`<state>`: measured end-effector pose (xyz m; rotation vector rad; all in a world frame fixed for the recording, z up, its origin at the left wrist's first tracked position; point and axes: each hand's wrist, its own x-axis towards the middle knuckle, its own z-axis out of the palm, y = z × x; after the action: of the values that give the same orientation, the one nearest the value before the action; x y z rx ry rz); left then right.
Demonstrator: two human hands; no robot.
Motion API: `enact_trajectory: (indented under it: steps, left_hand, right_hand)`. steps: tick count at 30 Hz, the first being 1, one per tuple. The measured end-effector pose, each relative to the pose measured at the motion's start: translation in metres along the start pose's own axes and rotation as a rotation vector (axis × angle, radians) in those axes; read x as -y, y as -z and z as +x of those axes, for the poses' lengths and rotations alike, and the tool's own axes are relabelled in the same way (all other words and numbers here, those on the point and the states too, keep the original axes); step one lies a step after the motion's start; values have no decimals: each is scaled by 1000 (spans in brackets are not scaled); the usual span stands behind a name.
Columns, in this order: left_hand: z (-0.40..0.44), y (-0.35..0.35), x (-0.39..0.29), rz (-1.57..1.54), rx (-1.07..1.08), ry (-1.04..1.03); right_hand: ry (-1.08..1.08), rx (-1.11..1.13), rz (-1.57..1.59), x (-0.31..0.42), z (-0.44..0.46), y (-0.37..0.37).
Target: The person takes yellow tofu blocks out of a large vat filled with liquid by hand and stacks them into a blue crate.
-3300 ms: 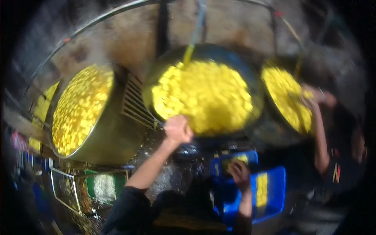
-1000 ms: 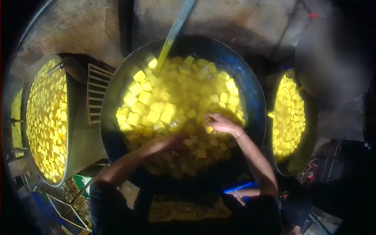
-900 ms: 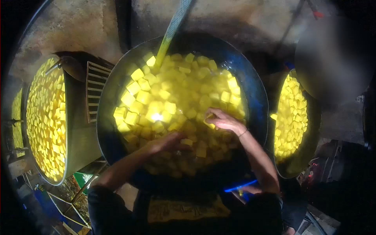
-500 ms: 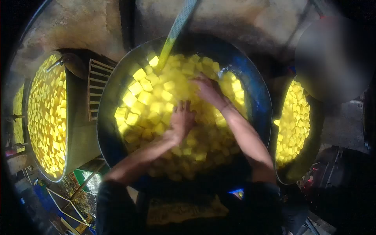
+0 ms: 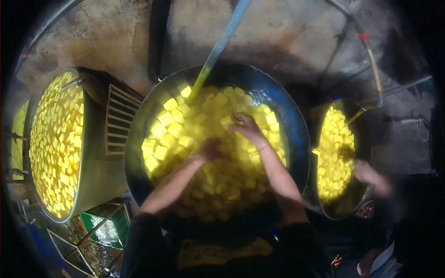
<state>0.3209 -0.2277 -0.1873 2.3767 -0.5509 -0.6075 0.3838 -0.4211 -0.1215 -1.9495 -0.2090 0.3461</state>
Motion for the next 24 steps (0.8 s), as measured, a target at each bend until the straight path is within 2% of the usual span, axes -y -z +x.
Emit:
enact_trajectory:
  steps: [1, 2, 4, 6, 7, 8, 10, 11, 13, 14, 16, 17, 20, 21, 23, 24]
  left_hand:
    - [7, -10, 16, -7, -7, -9]
    - [13, -16, 34, -427, -37, -18]
    - [9, -5, 27, -850, -46, -30]
    - [-13, 37, -14, -1519, -76, 254]
    - [-13, 33, -21, -1769, -150, 128]
    - [-11, 32, -26, -1771, -144, 125]
    - [-2, 31, -33, -2063, -238, 288]
    - [2, 22, -36, -2063, -234, 286]
    - [14, -2, -39, -2066, -476, -73]
    - [14, -6, -42, -2065, -471, -73]
    - [9, 1, -59, -2193, -485, 142]
    - [8, 1, -66, -2191, -478, 146]
    - [13, -4, -69, -2267, -469, 160]
    - [17, -13, -66, -2260, -487, 101]
    - [26, -32, -62, -2256, -497, 49]
    - [29, -42, -61, -2337, -488, 60]
  right_hand:
    - [-79, -46, -13, 15, -14, 4]
    - [-80, -50, -23, 21, -25, 6]
    - [-178, -132, 333, 28, -48, 7]
    - [-250, -119, 347, 50, -64, 8]
    - [-234, -119, 349, 53, -71, 5]
    - [-219, -116, 348, 56, -77, 2]
    - [-224, -160, 277, 69, -85, -9]
    - [-186, -149, 280, 70, -87, -13]
    - [-191, -158, 288, 80, -90, -22]
    - [-191, -162, 289, 79, -88, -26]
    - [-165, -184, -22, 66, -81, -35]
    - [-112, -245, -26, 55, -78, -41]
    - [-153, -222, 55, 86, -84, -36]
    - [-160, -216, 54, 84, -81, -38]
    - [288, -347, -360, 77, -75, -43]
    - [279, -348, -360, 69, -74, -48]
